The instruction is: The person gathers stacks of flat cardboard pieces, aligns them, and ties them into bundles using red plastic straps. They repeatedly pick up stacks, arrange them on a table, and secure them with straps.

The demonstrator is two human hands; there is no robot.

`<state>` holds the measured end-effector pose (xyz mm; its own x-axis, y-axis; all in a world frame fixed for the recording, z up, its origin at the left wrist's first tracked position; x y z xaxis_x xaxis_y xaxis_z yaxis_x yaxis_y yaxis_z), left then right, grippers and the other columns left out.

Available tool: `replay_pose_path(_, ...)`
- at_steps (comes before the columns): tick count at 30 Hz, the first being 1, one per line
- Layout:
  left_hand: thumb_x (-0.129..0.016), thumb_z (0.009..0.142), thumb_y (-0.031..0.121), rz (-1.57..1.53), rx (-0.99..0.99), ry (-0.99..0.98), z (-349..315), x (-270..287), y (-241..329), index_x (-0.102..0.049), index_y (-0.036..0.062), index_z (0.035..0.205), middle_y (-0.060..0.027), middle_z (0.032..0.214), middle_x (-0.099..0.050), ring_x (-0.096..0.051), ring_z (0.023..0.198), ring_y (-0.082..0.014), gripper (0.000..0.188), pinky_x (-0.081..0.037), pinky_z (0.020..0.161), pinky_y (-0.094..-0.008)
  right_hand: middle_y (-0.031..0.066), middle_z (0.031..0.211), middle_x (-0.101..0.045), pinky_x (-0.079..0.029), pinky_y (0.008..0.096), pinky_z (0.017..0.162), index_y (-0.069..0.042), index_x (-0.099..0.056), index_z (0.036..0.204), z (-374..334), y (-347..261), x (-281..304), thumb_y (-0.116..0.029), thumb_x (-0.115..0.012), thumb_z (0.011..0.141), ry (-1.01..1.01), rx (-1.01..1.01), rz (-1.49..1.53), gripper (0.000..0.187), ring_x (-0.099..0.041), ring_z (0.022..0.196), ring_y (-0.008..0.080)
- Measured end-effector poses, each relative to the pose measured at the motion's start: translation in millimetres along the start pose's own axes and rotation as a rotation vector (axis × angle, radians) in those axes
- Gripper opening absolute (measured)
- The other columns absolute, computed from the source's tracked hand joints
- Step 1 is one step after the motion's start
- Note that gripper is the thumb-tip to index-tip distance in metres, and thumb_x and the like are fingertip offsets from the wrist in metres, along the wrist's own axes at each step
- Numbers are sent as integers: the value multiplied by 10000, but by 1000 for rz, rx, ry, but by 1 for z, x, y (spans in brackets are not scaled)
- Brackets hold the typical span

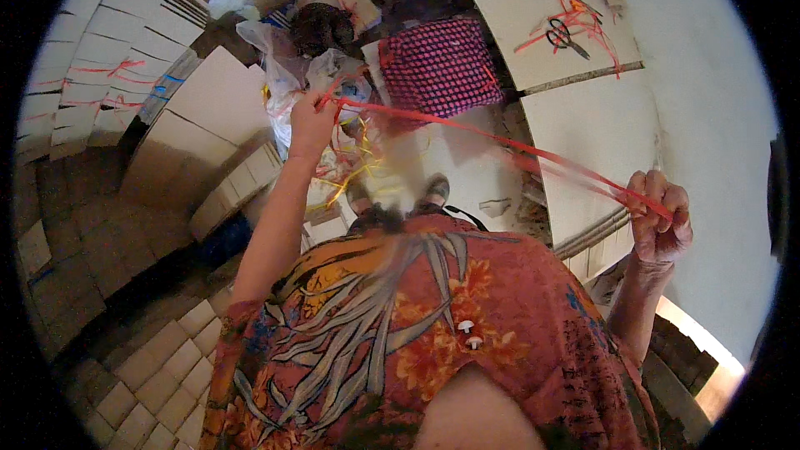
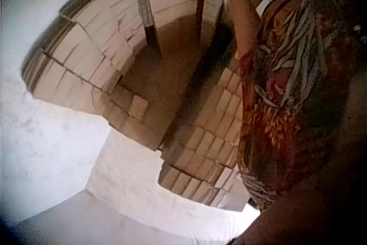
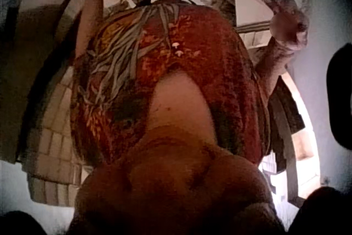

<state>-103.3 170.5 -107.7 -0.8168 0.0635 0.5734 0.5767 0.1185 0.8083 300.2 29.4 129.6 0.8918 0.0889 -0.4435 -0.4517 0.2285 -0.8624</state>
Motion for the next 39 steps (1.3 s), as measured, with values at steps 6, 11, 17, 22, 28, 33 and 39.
replay_pose_path(6,-530,839,161,-138,165,133,2,39,-49,-589,-10,852,-83,707,-643,-521,609,-122,181,-410,619,-284,-32,418,-319,-202,187,272,4,-478,1016,-8,-19,-6,-174,-469,909,-39,-346,313,208,-241,279,37)
replay_pose_path(11,-578,798,157,-192,228,9,-2,53,-65,-594,-6,775,-62,660,-617,-550,597,-114,166,-422,588,-254,-25,545,-358,-305,197,375,12,-337,1280,-19,-52,81,-28,-456,853,190,-179,98,445,-336,423,53)
replay_pose_path(17,-586,808,144,-440,420,-228,-27,46,-82,-584,44,742,8,617,-560,-294,409,-28,120,-217,385,-210,164,1333,-260,-273,432,995,-4,-149,1376,-9,-76,72,122,-421,720,-26,101,321,721,-273,1212,316)
replay_pose_path(22,-598,801,136,-623,432,-272,-43,52,-76,-606,39,848,18,644,-554,-288,403,-15,109,-197,376,-194,191,1415,-221,-218,433,1082,17,-203,1357,-1,-75,95,104,-432,743,233,163,-4,661,-222,1307,345)
replay_pose_path(28,-591,812,128,-472,405,-230,-54,76,-80,-622,42,884,44,642,-524,-327,462,-7,117,-220,416,-177,206,1147,-491,-339,390,1015,10,-506,1028,-10,-31,154,-196,-447,907,146,-287,269,246,-421,1165,313)
replay_pose_path(33,-587,827,183,-413,405,-201,-59,88,-85,-624,47,866,56,629,-489,-336,484,-15,146,-216,425,-181,111,819,-552,-472,324,740,-15,-495,905,-47,-28,246,-225,-468,913,605,-348,94,212,-544,803,216)
replay_pose_path(39,-572,847,227,-339,389,-117,-61,113,-123,-624,28,910,21,687,-541,-452,589,-63,215,-337,518,-196,46,670,-488,-403,276,527,-27,-486,915,-95,-57,362,-188,-423,924,1017,-24,145,174,-466,585,140)
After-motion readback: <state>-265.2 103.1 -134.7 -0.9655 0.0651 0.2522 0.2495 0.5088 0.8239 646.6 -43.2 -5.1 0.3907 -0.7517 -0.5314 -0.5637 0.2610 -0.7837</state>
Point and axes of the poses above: each hand's wrist, its own z-axis towards the middle knuckle, its own x-axis out of the back of the hand, y = z × x, the point moved 9 cm from there along z, towards the middle knuckle
